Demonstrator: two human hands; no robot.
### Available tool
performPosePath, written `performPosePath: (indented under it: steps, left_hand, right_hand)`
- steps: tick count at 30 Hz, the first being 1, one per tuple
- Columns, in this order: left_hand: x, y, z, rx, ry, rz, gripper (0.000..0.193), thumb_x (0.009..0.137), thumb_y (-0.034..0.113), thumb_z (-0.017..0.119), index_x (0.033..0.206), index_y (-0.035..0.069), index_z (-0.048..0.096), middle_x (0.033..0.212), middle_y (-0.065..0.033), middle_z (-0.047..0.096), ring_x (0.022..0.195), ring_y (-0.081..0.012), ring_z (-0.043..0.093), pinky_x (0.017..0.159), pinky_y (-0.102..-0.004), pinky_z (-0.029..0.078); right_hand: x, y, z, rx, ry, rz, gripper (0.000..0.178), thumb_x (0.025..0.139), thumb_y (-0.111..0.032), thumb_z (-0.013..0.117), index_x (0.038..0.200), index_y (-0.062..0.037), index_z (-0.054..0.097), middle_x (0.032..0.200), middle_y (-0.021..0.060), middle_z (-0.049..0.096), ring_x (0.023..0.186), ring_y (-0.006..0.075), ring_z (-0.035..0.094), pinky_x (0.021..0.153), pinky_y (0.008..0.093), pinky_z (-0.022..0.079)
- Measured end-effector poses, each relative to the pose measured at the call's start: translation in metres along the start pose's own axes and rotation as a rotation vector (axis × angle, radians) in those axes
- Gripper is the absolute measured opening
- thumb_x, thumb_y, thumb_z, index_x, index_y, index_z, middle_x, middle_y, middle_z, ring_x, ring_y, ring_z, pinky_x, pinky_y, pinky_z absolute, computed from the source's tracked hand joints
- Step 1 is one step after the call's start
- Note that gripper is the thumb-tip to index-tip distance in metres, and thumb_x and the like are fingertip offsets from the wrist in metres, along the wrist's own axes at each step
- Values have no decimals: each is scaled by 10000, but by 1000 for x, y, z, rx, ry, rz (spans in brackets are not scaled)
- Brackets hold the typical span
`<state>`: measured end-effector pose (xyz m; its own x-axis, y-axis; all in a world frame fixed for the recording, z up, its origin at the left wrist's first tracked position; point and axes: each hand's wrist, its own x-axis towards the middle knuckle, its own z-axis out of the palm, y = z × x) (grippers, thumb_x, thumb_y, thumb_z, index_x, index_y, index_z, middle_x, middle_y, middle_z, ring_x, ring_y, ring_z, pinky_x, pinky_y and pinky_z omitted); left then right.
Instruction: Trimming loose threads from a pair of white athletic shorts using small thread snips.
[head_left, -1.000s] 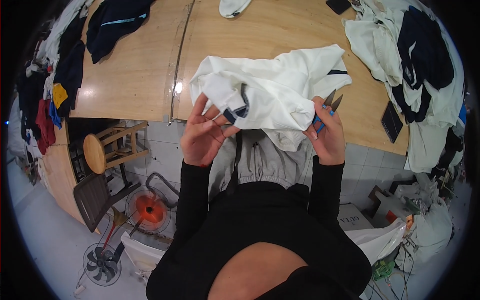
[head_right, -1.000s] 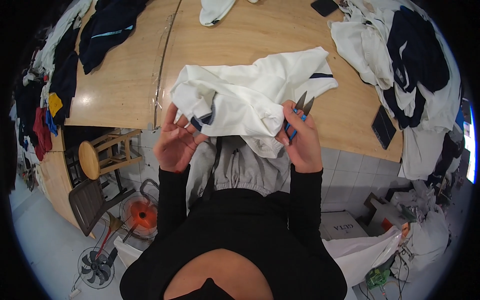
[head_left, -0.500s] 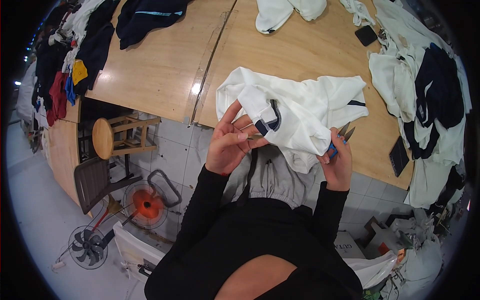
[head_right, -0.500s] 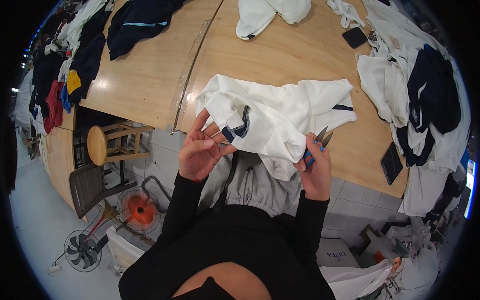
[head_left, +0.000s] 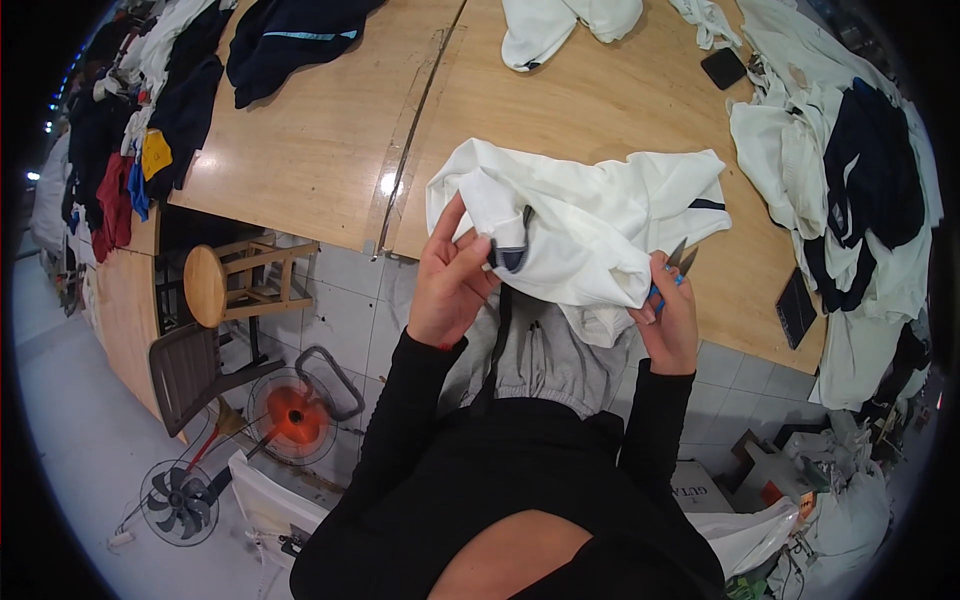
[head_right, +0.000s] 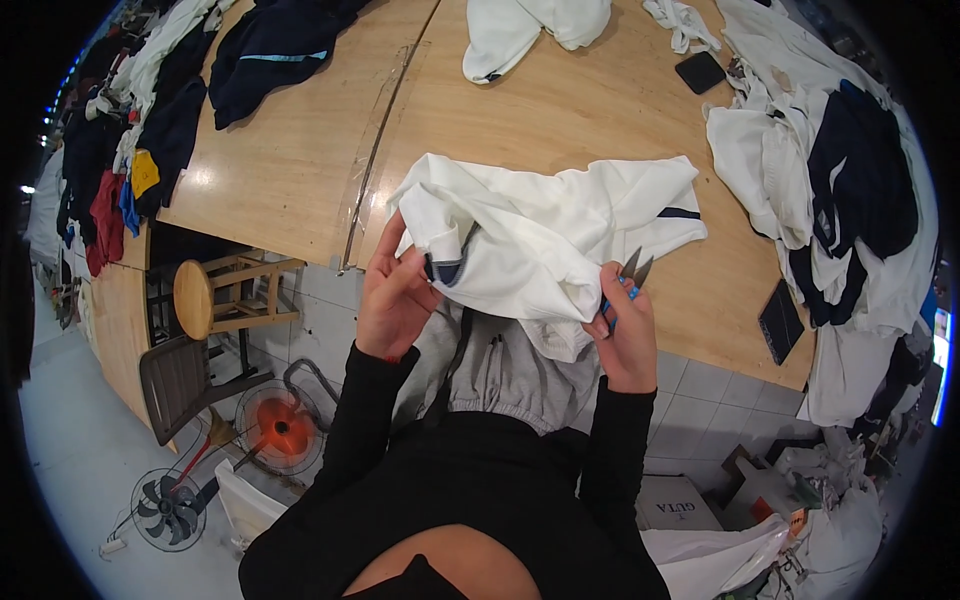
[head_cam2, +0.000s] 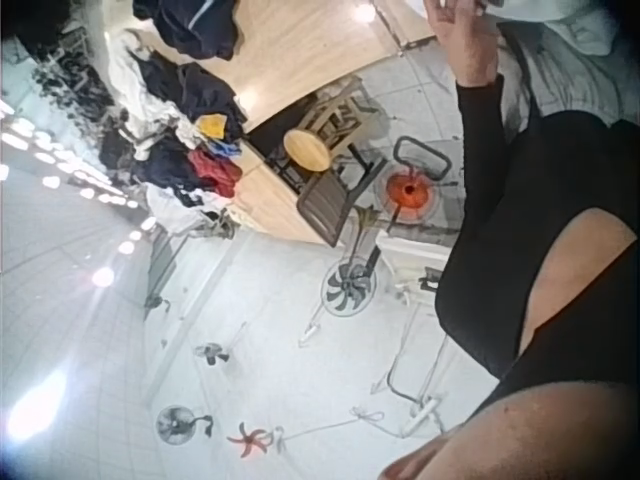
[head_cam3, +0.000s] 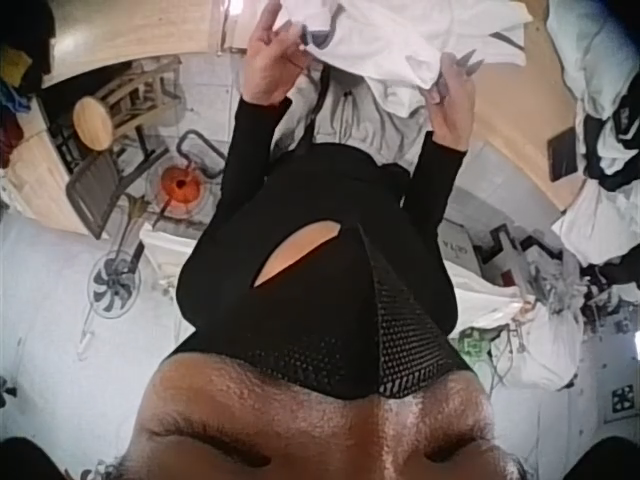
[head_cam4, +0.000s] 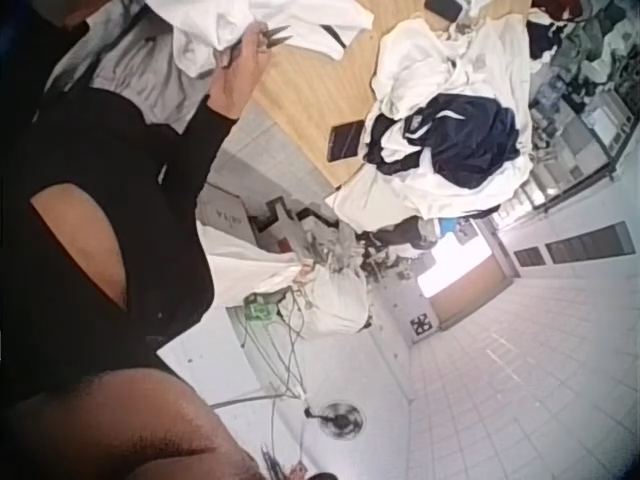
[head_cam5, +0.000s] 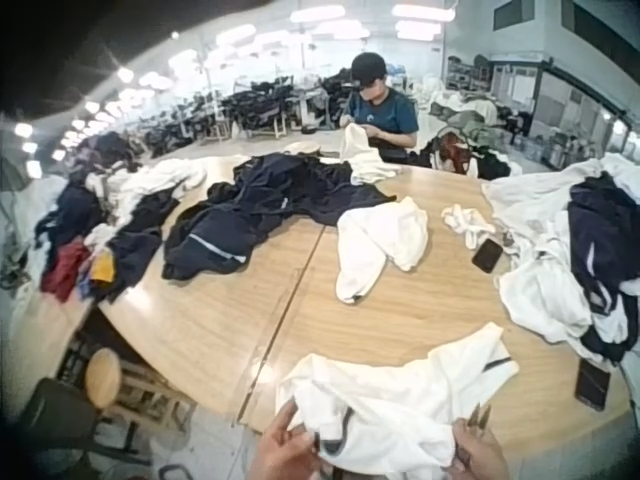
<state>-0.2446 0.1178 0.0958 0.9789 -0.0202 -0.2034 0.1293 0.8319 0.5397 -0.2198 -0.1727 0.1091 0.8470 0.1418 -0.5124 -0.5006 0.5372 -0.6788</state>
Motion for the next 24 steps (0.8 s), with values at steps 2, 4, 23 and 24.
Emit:
performPosePath:
  steps: [2, 4, 23, 24]
  left_hand:
    - [9, 1, 0, 173, 94, 59, 799, 976, -13, 628, 1669, 61, 238, 1484, -186, 592, 1297, -287, 652, 1071, -433, 575]
    - [12, 21, -3, 167, 119, 163, 747, 979, -17, 626, 1641, 13, 282, 1458, -180, 606, 1302, -269, 646, 1123, -414, 538]
    - [16, -66, 34, 97, -31, -35, 349, 1126, 227, 572, 1372, -17, 618, 1365, -103, 672, 1255, -191, 638, 1096, -387, 500]
    - [18, -54, 39, 51, 55, 65, 329, 1121, 191, 576, 1374, -17, 611, 1363, -103, 671, 1251, -190, 640, 1105, -389, 502]
  right_hand:
    - [4, 0, -6, 0, -16, 3, 161, 1115, -206, 565, 993, -103, 585, 764, -16, 568, 479, 55, 387, 460, 230, 312]
    - [4, 3, -7, 158, -66, -32, 168, 1130, -191, 538, 1005, -93, 593, 737, -40, 522, 466, 43, 355, 462, 224, 281]
    - [-14, 29, 65, -230, -116, -156, 65, 1064, -65, 621, 1104, -25, 650, 732, -13, 607, 431, 30, 349, 446, 242, 262]
    - [-18, 29, 64, -306, -62, -135, 74, 1055, -72, 639, 1099, -20, 666, 785, 8, 656, 448, 23, 353, 452, 235, 267]
